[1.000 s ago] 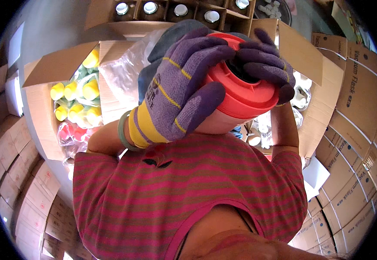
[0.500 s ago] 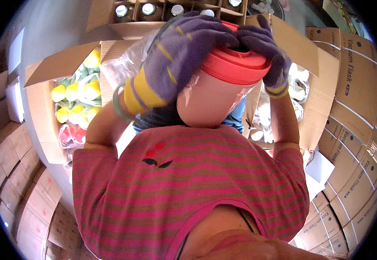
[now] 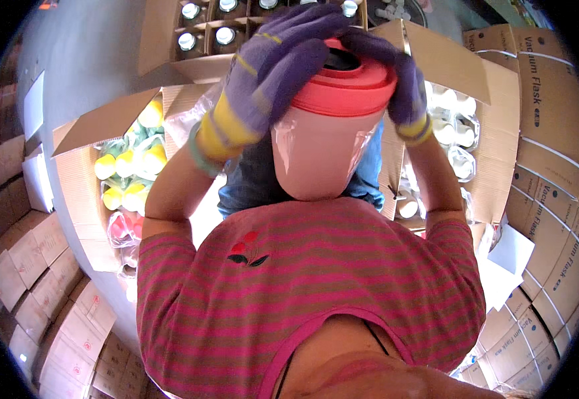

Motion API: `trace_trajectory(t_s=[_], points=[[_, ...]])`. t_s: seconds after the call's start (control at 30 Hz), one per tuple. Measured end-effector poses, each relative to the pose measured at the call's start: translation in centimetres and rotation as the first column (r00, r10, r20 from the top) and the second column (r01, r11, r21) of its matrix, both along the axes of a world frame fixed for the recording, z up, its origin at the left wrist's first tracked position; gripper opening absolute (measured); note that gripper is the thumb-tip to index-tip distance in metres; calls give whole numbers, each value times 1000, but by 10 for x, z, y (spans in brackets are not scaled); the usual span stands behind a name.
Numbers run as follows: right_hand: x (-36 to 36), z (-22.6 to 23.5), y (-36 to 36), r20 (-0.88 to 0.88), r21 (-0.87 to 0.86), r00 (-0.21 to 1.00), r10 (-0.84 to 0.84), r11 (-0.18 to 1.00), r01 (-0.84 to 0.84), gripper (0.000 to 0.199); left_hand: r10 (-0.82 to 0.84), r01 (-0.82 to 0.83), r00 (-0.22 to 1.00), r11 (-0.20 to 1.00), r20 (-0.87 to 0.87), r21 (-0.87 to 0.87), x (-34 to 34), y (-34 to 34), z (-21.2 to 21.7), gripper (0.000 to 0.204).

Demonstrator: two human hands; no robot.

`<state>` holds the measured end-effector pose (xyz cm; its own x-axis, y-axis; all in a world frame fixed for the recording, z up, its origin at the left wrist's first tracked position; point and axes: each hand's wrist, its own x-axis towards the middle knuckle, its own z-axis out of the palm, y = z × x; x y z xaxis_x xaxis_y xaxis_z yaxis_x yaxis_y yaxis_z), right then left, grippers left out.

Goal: The person assembles vacuum flasks by hand, inserting stainless steel inner liners into plastic outer shells and securing red lids. They handle multiple flasks one at a time, removing protective plastic wraps and placing completed units into a cardboard box.

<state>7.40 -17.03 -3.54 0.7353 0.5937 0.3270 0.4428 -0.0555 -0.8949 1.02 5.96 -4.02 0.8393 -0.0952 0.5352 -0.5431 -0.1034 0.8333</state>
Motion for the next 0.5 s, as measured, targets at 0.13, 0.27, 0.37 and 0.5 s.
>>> trace_trajectory(t_s=[0.13,0.27,0.37,0.5], points=[[2,29,3,379,-3,886,267,958,-287,41,-60,-86,926,928,-373,-361,19,23,-32,35],[18,-3,1,340,11,917,210,974,-227,44,-42,32,991,996,-129,-79,0,9,1,33],[8,13,6,363,94,912,193,966,-242,43,-5,9,999,997,-50,81,24,41,-32,35],[29,-49,4,-222,203,961,164,972,-119,46,-14,20,998,995,58,-101,2,-6,16,40]])
